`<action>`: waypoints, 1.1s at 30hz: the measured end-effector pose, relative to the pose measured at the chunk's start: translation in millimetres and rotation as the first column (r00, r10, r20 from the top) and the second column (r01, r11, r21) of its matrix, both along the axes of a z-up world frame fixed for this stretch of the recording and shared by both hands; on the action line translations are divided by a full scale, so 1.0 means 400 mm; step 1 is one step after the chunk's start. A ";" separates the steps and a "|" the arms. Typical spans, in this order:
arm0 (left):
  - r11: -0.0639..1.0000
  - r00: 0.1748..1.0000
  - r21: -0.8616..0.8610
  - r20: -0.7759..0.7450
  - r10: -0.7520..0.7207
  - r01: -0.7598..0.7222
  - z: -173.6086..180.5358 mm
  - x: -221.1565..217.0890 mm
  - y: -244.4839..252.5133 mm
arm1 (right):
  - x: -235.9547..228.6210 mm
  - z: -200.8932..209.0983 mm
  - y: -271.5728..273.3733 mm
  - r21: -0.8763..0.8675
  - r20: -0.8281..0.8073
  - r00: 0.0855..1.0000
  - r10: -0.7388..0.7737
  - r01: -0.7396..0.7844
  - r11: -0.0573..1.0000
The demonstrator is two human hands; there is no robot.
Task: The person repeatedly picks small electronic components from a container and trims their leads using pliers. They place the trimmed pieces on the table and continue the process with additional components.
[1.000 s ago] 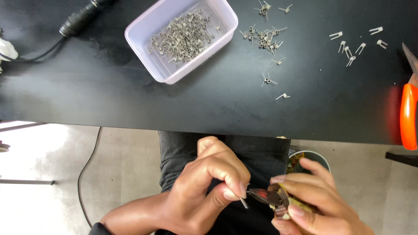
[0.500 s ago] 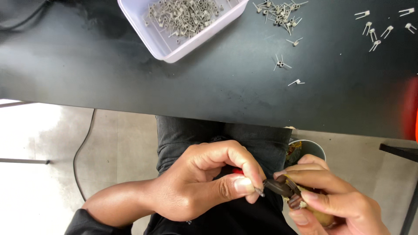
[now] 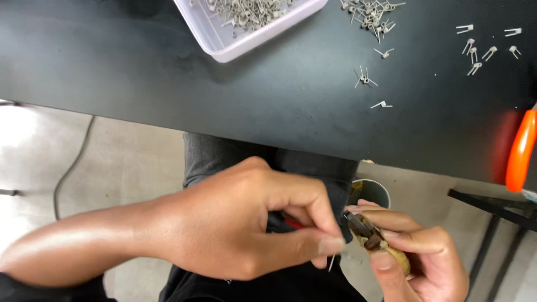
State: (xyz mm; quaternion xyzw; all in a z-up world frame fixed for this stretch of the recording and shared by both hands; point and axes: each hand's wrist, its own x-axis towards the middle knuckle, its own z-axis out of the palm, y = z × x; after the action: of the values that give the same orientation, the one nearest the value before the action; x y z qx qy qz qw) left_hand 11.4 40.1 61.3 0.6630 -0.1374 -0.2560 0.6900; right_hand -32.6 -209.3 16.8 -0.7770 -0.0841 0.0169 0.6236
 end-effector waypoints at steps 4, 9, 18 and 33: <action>0.998 0.998 0.013 0.014 0.055 -0.056 0.003 0.017 0.000 | -0.002 0.005 -0.026 -0.062 0.013 0.994 0.108 -0.107 0.992; 0.977 0.985 0.137 0.079 0.153 -0.163 0.003 0.030 -0.007 | -0.032 0.006 0.000 -0.004 -0.110 0.992 -0.058 0.058 0.998; 0.965 0.967 0.159 0.181 0.179 -0.209 -0.016 0.033 -0.019 | -0.027 0.004 0.043 -0.057 -0.021 0.996 -0.088 0.087 0.995; 0.969 0.975 0.133 0.111 0.195 -0.209 -0.029 0.030 -0.034 | -0.026 0.009 0.053 -0.186 0.043 0.998 -0.043 0.050 0.981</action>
State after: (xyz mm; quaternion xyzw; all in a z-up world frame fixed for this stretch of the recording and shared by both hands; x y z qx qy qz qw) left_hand 23.4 26.4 49.5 0.7330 -0.0835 -0.1612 0.6555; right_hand -43.0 -188.0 20.3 -0.8341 -0.0760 -0.0049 0.5463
